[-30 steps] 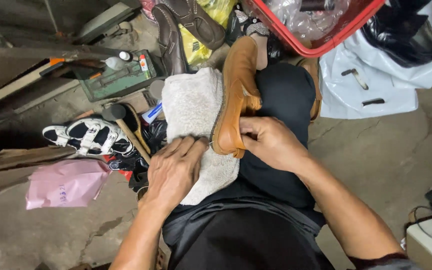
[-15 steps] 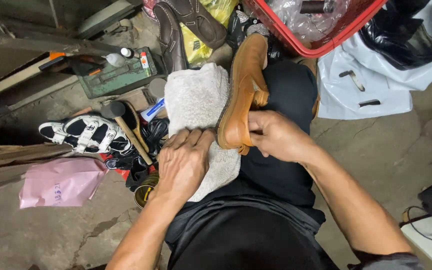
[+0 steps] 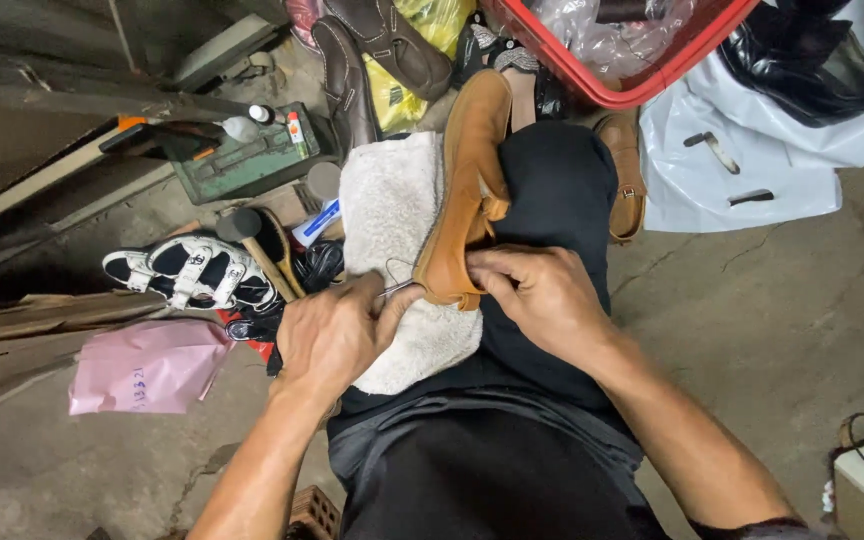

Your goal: Hand-sewing the sole of a leather shoe using a needle and thread.

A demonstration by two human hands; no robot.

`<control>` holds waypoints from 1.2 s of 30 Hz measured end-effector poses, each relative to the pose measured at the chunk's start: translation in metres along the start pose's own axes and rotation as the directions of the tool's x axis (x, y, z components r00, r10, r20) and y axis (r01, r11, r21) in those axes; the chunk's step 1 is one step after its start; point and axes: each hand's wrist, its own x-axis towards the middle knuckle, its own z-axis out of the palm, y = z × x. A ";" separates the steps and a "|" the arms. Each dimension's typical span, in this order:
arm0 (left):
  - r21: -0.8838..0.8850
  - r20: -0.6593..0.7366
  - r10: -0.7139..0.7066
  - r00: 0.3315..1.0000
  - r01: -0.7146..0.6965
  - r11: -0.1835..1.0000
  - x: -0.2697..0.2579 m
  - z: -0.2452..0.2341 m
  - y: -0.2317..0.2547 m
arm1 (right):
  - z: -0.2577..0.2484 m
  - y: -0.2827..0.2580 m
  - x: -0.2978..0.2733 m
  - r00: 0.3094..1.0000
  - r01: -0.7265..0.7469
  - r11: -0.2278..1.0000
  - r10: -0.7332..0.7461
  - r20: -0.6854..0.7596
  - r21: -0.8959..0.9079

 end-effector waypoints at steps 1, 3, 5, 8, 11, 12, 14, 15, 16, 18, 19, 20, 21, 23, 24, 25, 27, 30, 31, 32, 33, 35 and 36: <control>-0.008 -0.003 -0.035 0.999 0.035 0.999 -0.003 0.000 0.001 | 0.001 0.000 -0.002 0.998 0.033 0.999 -0.032 -0.063 0.013; 0.007 0.014 -0.079 0.997 0.079 0.997 -0.010 0.006 -0.005 | -0.001 0.001 -0.008 0.993 0.084 0.996 -0.083 -0.089 0.010; 0.027 0.034 -0.110 0.993 0.109 0.994 -0.007 0.009 -0.005 | -0.005 0.003 -0.012 0.984 0.128 0.992 -0.126 -0.127 0.007; 0.042 0.056 -0.156 0.986 0.153 0.987 -0.008 0.003 -0.002 | -0.008 0.001 -0.008 0.975 0.203 0.979 -0.199 -0.098 0.034; 0.093 0.110 -0.155 0.982 0.146 0.985 0.002 -0.005 0.007 | -0.008 0.006 -0.007 0.957 0.280 0.953 -0.287 -0.042 -0.113; 0.126 0.125 -0.114 0.986 0.098 0.987 0.005 -0.008 0.010 | -0.002 0.015 -0.008 0.957 0.285 0.942 -0.291 -0.005 -0.178; 0.157 0.140 -0.076 0.987 0.054 0.986 0.011 -0.007 0.014 | 0.007 0.030 -0.009 0.955 0.294 0.925 -0.294 0.034 -0.241; 0.163 0.146 -0.028 0.989 0.004 0.987 0.013 -0.002 0.015 | 0.010 0.037 -0.009 0.957 0.287 0.918 -0.286 0.044 -0.272; 0.170 0.156 0.013 0.988 -0.040 0.985 0.013 0.002 0.016 | 0.016 0.044 -0.010 0.959 0.283 0.912 -0.279 0.058 -0.297; 0.133 0.172 0.002 0.985 -0.025 0.991 0.012 0.004 0.019 | 0.013 0.042 -0.009 0.963 0.271 0.920 -0.263 0.065 -0.285; 0.094 0.187 0.001 0.982 -0.019 0.995 0.013 0.005 0.021 | 0.011 0.041 -0.008 0.967 0.253 0.926 -0.244 0.066 -0.279; 0.096 0.194 0.003 0.981 -0.022 0.995 0.011 0.006 0.017 | 0.013 0.046 -0.007 0.969 0.247 0.929 -0.239 0.062 -0.274; 0.102 0.167 -0.024 0.986 0.007 0.995 0.008 0.008 0.013 | 0.015 0.051 -0.006 0.966 0.260 0.926 -0.252 0.065 -0.274; 0.111 0.133 -0.047 0.990 0.032 0.993 0.006 0.012 0.006 | 0.012 0.042 -0.003 0.961 0.277 0.920 -0.270 0.061 -0.276; 0.106 0.110 -0.072 0.991 0.060 0.992 0.004 0.016 0.003 | 0.007 0.029 -0.001 0.961 0.277 0.950 -0.275 0.032 -0.143; 0.101 0.086 -0.096 0.992 0.088 0.991 0.003 0.020 0.000 | 0.002 0.015 0.000 0.961 0.276 0.961 -0.276 0.003 -0.008; 0.077 0.068 -0.112 0.991 0.107 0.991 0.003 0.022 -0.001 | -0.002 0.007 0.000 0.960 0.280 0.958 -0.280 -0.013 0.056; 0.030 0.059 -0.144 0.988 0.143 0.989 -0.001 0.021 0.001 | -0.002 0.005 -0.002 0.953 0.303 0.950 -0.303 -0.016 0.070; 0.008 0.065 -0.151 0.986 0.151 0.989 -0.002 0.018 0.004 | -0.003 0.006 -0.002 0.947 0.321 0.947 -0.321 -0.010 0.013; 0.013 0.060 -0.147 0.987 0.146 0.989 -0.004 0.020 0.002 | -0.005 0.000 -0.003 0.945 0.326 0.945 -0.325 -0.017 0.011; 0.016 0.032 -0.127 0.991 0.127 0.992 -0.005 0.022 0.001 | -0.008 -0.005 -0.005 0.971 0.235 0.962 -0.238 0.003 0.142; 0.024 0.003 -0.094 0.996 0.094 0.995 -0.005 0.017 0.004 | -0.011 -0.007 -0.008 0.988 0.141 0.954 -0.152 0.022 0.265; -0.058 0.069 -0.092 0.993 0.097 0.994 -0.006 0.011 0.007 | -0.011 -0.003 -0.010 0.984 0.164 0.973 -0.172 0.035 0.160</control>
